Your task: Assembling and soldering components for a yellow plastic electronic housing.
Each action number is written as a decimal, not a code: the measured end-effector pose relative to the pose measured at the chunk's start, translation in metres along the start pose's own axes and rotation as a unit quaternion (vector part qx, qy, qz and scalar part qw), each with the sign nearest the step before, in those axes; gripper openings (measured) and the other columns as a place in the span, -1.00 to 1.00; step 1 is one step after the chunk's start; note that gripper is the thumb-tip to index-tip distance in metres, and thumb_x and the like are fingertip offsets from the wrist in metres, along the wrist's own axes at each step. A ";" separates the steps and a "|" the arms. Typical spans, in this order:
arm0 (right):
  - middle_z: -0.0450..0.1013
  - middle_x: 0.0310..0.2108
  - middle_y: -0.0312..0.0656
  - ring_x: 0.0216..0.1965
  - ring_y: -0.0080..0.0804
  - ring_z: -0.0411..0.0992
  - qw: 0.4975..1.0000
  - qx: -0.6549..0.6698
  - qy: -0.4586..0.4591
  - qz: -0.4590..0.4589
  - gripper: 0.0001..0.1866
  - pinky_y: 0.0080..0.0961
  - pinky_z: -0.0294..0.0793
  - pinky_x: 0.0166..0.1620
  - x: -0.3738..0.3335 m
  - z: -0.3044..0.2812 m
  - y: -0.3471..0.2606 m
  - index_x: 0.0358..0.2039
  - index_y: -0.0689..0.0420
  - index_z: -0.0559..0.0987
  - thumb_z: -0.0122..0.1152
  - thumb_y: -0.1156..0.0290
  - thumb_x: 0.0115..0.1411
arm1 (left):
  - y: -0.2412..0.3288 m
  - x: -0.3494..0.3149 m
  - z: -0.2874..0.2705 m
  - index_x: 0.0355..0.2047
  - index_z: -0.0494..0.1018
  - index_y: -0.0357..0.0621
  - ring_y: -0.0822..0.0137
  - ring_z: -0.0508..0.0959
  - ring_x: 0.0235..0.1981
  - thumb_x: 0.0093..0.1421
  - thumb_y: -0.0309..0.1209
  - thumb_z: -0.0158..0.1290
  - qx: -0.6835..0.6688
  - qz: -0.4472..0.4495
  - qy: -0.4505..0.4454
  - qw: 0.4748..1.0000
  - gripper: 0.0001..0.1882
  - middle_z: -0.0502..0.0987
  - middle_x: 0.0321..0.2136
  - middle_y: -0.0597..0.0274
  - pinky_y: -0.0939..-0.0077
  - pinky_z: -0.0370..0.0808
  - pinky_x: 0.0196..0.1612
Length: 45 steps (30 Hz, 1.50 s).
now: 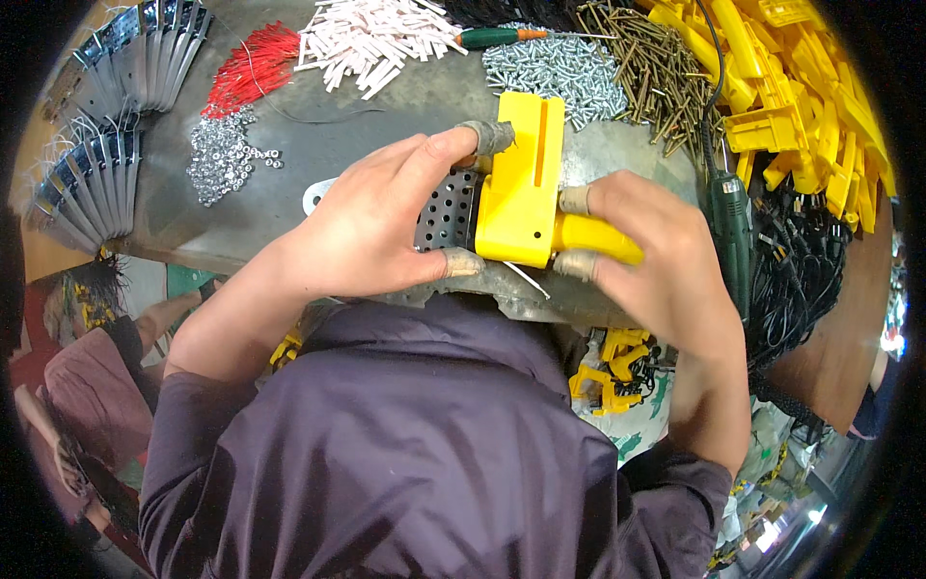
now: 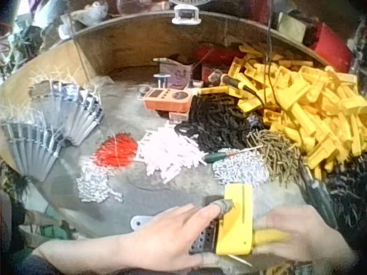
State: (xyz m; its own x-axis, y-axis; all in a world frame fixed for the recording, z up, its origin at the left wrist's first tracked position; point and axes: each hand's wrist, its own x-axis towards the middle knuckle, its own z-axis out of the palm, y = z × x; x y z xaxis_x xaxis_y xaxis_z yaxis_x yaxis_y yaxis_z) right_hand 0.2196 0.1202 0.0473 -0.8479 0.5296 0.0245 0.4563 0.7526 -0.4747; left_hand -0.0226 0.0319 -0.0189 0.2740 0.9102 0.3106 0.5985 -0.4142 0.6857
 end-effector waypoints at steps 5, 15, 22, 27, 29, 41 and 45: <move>0.45 -0.37 -0.08 -0.31 -0.10 0.45 0.997 0.074 0.010 0.031 -0.68 -0.39 0.43 -0.23 0.006 0.004 0.002 -0.29 0.24 0.53 0.25 0.60 -0.16 | 0.007 0.005 -0.001 0.11 0.16 -0.24 -0.04 0.44 -0.09 -0.22 -0.43 0.29 0.020 0.008 -0.010 1.000 -0.16 0.41 -0.09 -0.04 0.20 0.40 -0.04; 0.42 -0.25 -0.01 -0.20 -0.15 0.43 0.939 -0.087 0.223 0.248 -0.64 -0.36 0.41 -0.10 -0.063 -0.023 0.045 -0.20 0.23 0.45 0.28 0.31 0.06 | 0.024 -0.023 -0.008 0.14 0.11 -0.18 0.00 0.44 -0.02 -0.19 -0.38 0.34 0.080 -0.099 -0.003 0.992 -0.11 0.42 -0.07 -0.03 0.25 0.38 0.03; 0.38 0.00 0.12 0.02 0.08 0.36 0.876 -0.212 0.151 0.405 -0.36 -0.25 0.35 0.03 -0.130 -0.006 0.080 0.18 0.17 0.18 0.21 0.32 0.14 | 0.025 -0.042 -0.011 0.12 0.11 -0.32 -0.12 0.43 -0.05 -0.22 -0.40 0.35 0.071 -0.094 0.062 0.991 -0.09 0.42 -0.09 -0.14 0.15 0.35 0.03; 0.41 -0.16 -0.10 -0.20 -0.40 0.43 0.854 0.232 0.361 0.294 -0.49 -0.52 0.47 -0.17 -0.126 -0.004 0.085 0.19 0.17 0.17 0.02 0.40 0.25 | 0.021 -0.037 -0.008 0.14 0.02 -0.39 -0.06 0.42 0.01 -0.23 -0.39 0.37 0.092 -0.118 0.036 0.988 -0.01 0.38 -0.03 -0.15 0.22 0.36 0.07; 0.41 -0.14 -0.07 -0.24 -0.38 0.46 0.794 0.473 0.351 0.150 -0.47 -0.46 0.50 -0.17 -0.097 -0.009 0.057 0.14 0.20 0.23 0.05 0.22 0.25 | 0.018 -0.042 -0.005 0.12 0.09 -0.38 -0.13 0.43 -0.05 -0.24 -0.42 0.34 0.075 -0.099 0.063 0.990 -0.08 0.41 -0.08 -0.17 0.17 0.36 0.03; 0.38 -0.26 -0.06 -0.07 -0.17 0.32 0.367 0.889 0.275 0.009 -0.64 0.10 0.04 0.27 0.004 0.029 0.035 -0.21 0.26 0.39 0.18 0.30 0.05 | 0.017 -0.037 -0.007 0.09 0.14 -0.29 -0.09 0.44 -0.17 -0.28 -0.45 0.35 0.046 -0.081 0.078 0.993 -0.10 0.42 -0.13 -0.07 0.17 0.38 -0.10; 0.35 -0.33 -0.13 -0.16 -0.23 0.32 0.406 0.865 0.292 0.027 -0.63 -0.07 0.13 0.21 0.016 0.040 0.032 -0.30 0.28 0.36 0.22 0.27 0.02 | 0.019 -0.039 -0.016 0.14 0.07 -0.41 -0.03 0.41 0.01 -0.23 -0.36 0.38 0.094 -0.108 0.003 0.990 -0.02 0.32 0.00 -0.13 0.24 0.36 0.08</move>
State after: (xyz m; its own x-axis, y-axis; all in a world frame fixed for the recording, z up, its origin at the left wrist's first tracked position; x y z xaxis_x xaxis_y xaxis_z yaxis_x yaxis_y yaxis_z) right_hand 0.2105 0.1374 -0.0027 -0.4097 0.9101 -0.0627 -0.8318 -0.4009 -0.3839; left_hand -0.0337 -0.0119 -0.0074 0.1197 0.9774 0.1743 0.7726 -0.2020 0.6019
